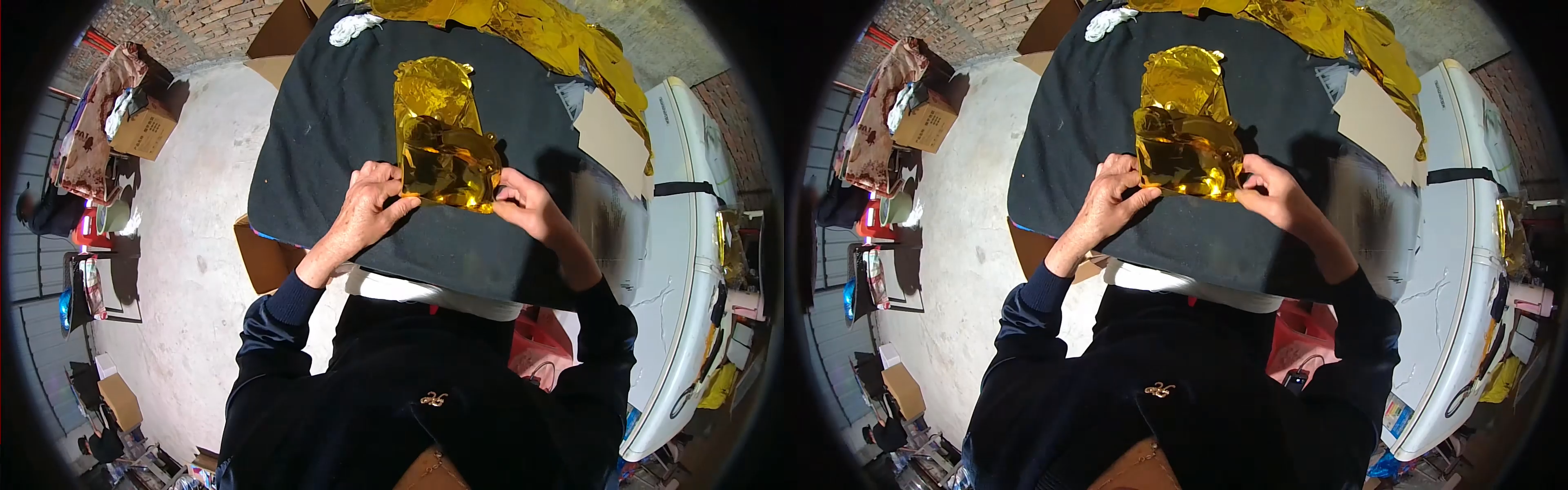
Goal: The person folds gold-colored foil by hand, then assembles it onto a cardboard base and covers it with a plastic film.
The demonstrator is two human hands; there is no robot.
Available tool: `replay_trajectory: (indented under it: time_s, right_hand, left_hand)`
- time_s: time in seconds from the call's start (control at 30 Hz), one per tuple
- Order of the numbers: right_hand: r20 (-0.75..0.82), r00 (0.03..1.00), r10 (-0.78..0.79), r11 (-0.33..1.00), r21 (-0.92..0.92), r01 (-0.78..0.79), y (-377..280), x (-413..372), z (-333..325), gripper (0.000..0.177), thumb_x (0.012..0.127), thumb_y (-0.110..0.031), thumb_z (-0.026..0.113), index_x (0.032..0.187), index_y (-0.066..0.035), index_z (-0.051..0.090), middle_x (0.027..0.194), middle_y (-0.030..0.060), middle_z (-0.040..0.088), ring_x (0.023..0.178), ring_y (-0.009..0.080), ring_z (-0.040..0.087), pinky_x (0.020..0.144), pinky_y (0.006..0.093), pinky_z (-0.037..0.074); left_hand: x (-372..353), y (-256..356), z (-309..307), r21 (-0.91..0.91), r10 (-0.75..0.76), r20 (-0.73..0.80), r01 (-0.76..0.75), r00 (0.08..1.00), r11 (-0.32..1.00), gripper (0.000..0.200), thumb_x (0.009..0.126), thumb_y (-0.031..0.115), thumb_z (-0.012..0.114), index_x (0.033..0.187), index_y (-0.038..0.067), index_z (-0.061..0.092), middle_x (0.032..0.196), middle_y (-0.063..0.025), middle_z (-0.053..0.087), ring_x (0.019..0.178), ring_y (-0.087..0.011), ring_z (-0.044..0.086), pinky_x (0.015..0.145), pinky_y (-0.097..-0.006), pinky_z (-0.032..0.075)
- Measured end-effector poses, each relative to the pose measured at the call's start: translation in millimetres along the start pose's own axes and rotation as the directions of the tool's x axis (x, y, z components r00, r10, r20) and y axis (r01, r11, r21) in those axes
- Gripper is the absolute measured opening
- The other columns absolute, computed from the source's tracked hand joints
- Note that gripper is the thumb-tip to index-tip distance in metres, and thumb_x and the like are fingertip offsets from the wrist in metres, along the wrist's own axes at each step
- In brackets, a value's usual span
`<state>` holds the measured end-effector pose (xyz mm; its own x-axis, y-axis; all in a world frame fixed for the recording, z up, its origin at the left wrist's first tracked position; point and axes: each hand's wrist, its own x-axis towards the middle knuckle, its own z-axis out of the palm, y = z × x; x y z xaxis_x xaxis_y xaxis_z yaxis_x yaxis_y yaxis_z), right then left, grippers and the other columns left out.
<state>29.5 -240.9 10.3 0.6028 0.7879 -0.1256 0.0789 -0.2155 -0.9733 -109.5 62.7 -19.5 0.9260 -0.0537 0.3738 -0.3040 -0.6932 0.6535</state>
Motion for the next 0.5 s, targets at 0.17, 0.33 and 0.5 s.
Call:
replay_trajectory:
  time_s: [0.17, 0.33, 0.5]
  right_hand:
    - [0.031, 0.958, -0.285, 0.854, -0.446, 0.268, -2.9, -12.8, 2.0, 0.048, 0.084, 0.005, 0.070, 0.131, 0.001, 0.064, 0.127, 0.0144, 0.062, 0.109, 0.0286, 0.056, 0.091, 0.0347, 0.049]
    - [0.003, 0.907, -0.421, 0.722, -0.604, 0.337, 2.1, -6.2, 13.4, 0.033, 0.085, -0.001, 0.079, 0.117, -0.001, 0.070, 0.123, 0.0129, 0.063, 0.110, 0.0310, 0.058, 0.092, 0.0390, 0.051]
    - [-0.109, 0.896, -0.431, 0.763, -0.574, 0.298, 10.3, -7.1, 22.5, 0.021, 0.086, -0.005, 0.081, 0.103, 0.001, 0.072, 0.107, 0.0129, 0.066, 0.101, 0.0326, 0.062, 0.090, 0.0408, 0.053]
  left_hand:
    - [-1.4, -4.0, -0.1, -0.035, -0.035, 0.019, 0.035, 0.999, 0.999, 0.027, 0.090, 0.026, 0.086, 0.101, 0.002, 0.079, 0.106, -0.0074, 0.068, 0.107, -0.0265, 0.058, 0.097, -0.0408, 0.042]
    - [0.9, -2.3, -2.8, -0.080, -0.081, 0.051, 0.085, 0.995, 0.993, 0.025, 0.091, 0.026, 0.085, 0.100, 0.003, 0.080, 0.106, -0.0065, 0.068, 0.109, -0.0257, 0.057, 0.101, -0.0408, 0.042]
    - [3.1, -3.5, -6.7, -0.093, -0.111, 0.117, 0.122, 0.987, 0.988, 0.027, 0.094, 0.027, 0.083, 0.105, 0.002, 0.080, 0.105, -0.0065, 0.067, 0.110, -0.0251, 0.057, 0.101, -0.0405, 0.042]
